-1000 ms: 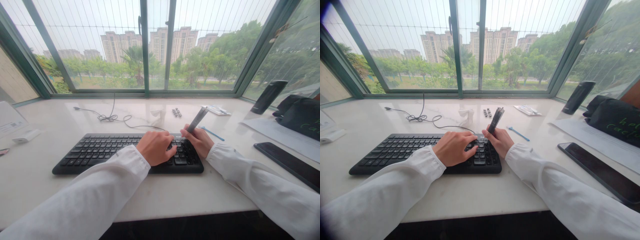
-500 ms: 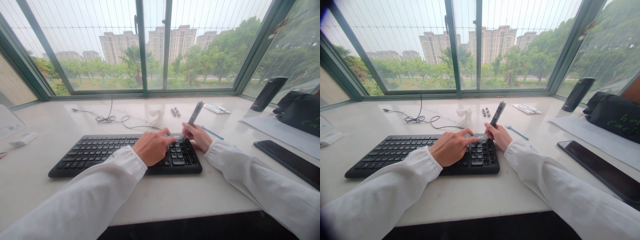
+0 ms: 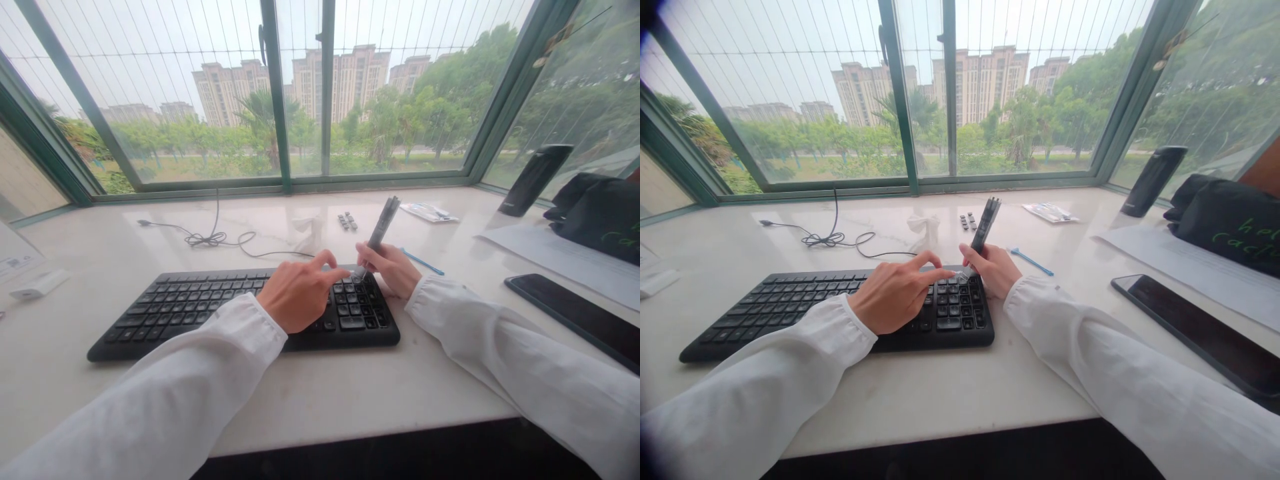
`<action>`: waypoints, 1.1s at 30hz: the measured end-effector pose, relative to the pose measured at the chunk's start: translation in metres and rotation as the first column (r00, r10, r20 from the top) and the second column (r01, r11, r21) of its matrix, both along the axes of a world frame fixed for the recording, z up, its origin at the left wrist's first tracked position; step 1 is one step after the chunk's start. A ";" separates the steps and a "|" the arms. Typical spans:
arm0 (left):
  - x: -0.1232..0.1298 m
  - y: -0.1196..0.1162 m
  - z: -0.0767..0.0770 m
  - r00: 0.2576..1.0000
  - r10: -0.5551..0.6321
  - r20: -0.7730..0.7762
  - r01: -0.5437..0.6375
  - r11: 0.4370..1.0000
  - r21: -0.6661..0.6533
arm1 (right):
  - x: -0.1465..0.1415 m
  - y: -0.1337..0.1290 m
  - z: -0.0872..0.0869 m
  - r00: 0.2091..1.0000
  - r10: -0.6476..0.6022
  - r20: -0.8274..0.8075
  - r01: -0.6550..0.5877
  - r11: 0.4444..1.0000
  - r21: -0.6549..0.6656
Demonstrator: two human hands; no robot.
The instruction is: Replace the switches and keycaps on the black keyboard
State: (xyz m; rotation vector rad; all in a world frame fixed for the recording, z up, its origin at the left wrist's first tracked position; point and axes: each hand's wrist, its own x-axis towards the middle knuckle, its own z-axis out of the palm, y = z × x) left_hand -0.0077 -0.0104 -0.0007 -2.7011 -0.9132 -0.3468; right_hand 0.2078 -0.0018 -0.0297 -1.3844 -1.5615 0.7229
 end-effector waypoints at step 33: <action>0.046 -0.005 0.000 0.993 0.118 0.013 -0.117 0.991 -0.059 | 0.032 0.019 0.013 0.601 -0.179 0.779 0.414 0.904 -0.112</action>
